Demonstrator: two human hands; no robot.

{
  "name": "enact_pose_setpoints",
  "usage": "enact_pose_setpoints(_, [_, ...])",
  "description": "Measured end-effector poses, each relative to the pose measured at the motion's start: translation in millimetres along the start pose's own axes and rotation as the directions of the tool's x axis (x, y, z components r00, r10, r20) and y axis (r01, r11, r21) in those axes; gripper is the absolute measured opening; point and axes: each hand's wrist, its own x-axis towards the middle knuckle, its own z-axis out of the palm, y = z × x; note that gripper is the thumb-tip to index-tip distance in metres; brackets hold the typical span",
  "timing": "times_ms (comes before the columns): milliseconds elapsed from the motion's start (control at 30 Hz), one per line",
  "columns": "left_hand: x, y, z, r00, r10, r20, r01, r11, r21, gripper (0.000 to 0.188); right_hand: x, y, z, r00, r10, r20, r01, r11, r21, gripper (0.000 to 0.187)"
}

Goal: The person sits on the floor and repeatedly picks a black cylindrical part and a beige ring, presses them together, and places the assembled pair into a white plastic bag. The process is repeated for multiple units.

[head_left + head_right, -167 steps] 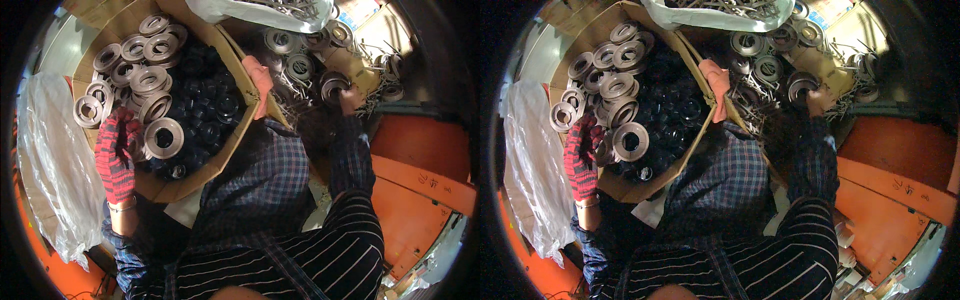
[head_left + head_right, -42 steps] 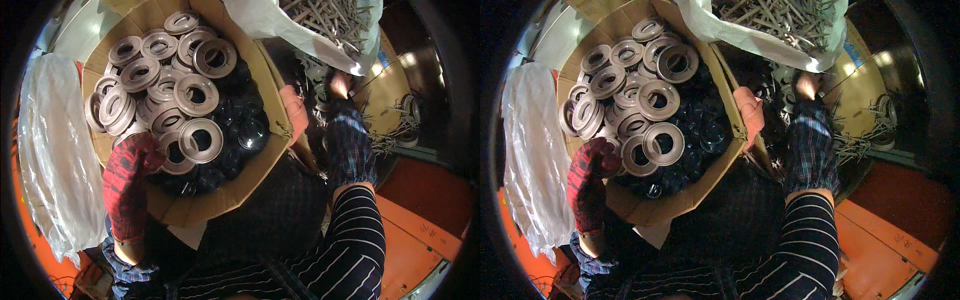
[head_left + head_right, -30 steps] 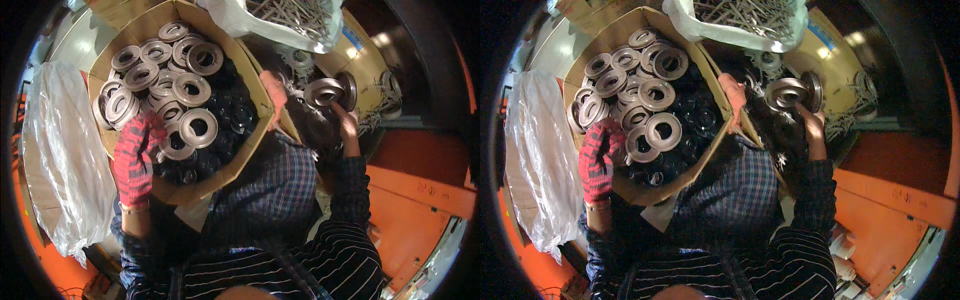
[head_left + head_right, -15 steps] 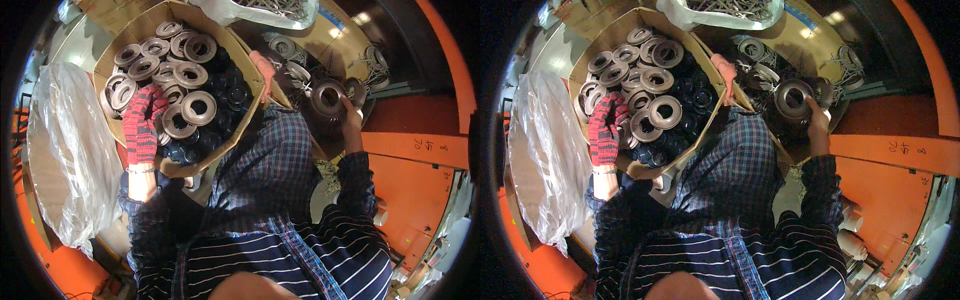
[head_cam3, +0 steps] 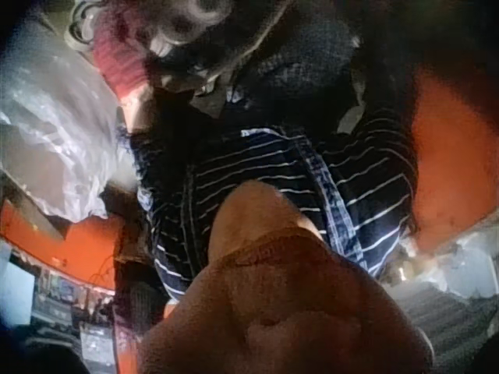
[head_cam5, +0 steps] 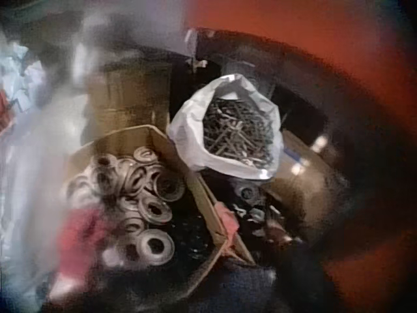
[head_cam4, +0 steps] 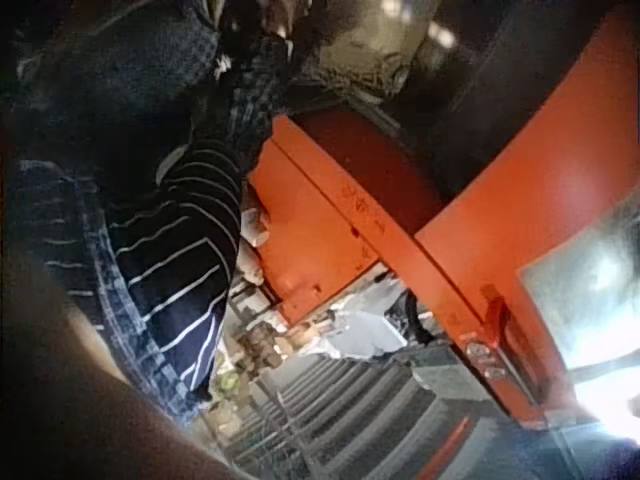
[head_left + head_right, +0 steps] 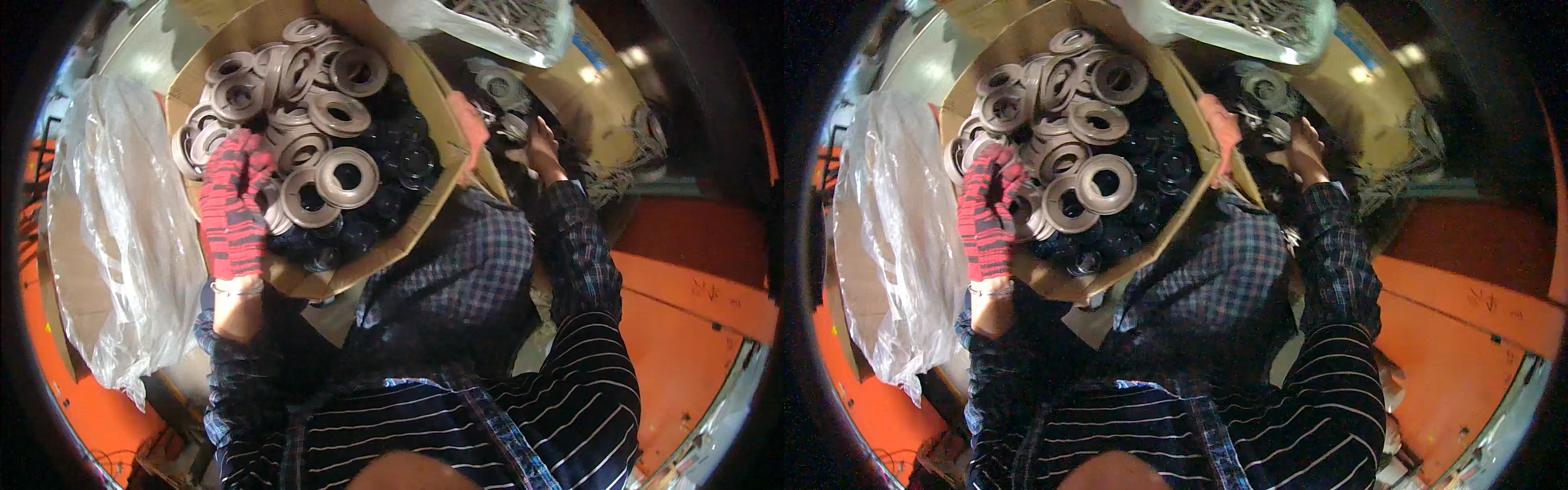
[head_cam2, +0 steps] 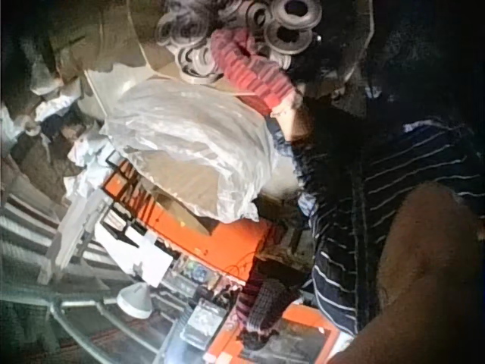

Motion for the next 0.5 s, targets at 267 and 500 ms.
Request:
enact_pose_setpoints(267, [-3, 18, 10, 0.971, 0.167, 0.17, -0.237, 0.758, 0.607, 0.034, 20, 1, 105, 0.98, -0.074, 0.186, 0.021, 0.962, 0.271, 0.067])
enact_pose_setpoints(500, [1, 10, 7, 0.995, 0.002, 0.101, -0.023, 0.977, 0.214, 0.036, -66, 50, -10, 0.719, 0.067, -0.692, 0.158, 0.954, 0.256, 0.041])
